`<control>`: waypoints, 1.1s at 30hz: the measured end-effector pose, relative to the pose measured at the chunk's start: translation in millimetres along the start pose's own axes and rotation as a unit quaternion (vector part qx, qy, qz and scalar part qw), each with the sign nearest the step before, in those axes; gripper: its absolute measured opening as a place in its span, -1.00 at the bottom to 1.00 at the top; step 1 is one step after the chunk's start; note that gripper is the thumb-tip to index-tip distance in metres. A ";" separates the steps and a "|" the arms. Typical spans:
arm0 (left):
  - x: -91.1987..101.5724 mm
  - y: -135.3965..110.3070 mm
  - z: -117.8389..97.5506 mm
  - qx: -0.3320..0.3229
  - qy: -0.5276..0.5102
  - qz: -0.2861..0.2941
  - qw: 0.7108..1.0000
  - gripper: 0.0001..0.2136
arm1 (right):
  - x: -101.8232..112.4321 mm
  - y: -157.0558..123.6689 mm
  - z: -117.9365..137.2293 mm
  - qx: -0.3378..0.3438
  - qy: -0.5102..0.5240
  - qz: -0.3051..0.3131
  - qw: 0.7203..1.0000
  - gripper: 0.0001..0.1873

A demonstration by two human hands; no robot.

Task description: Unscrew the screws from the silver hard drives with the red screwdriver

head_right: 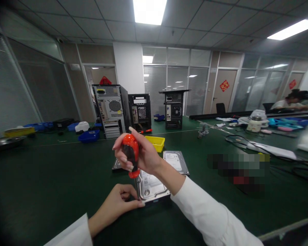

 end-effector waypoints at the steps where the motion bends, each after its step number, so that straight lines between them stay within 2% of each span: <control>1: 0.2 0.2 0.7 0.002 0.000 -0.002 1.000 -0.75 | -1.2 0.4 -0.9 -0.005 0.004 0.005 1.000 -0.53; 8: 2.1 -2.2 6.8 0.027 0.011 -0.008 1.000 -0.69 | -8.2 2.2 -4.0 -0.008 0.005 0.024 1.000 -0.69; 15: -0.3 -2.5 8.4 0.044 0.002 0.005 0.999 -0.68 | -0.3 -3.7 3.3 0.023 -0.004 -0.027 0.999 -0.81; 20: -2.8 -2.2 7.1 0.045 -0.010 0.021 0.999 -0.66 | 6.3 -6.6 6.9 0.038 -0.007 -0.040 0.998 -0.52; 22: -3.4 -1.6 8.2 0.040 -0.015 0.025 0.999 -0.65 | 6.7 -6.2 5.3 0.031 -0.006 -0.040 0.999 -0.48; 29: -0.2 -0.6 13.9 0.034 -0.014 -0.004 0.999 -0.66 | 6.0 -1.8 3.9 0.041 -0.028 -0.058 0.997 -0.71; 33: -5.8 -0.4 5.1 0.030 -0.034 0.016 0.999 -0.73 | 3.9 -2.7 3.7 0.036 -0.044 -0.057 0.997 -0.84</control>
Point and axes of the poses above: each hand's wrist, its own y-axis towards the middle knuckle, its own x-axis out of the back of the hand, z = x × y, the point moved 9 cm from there along y, towards the middle knuckle, and after that the axes turned 9 degrees about z, right-handed, at the moved point
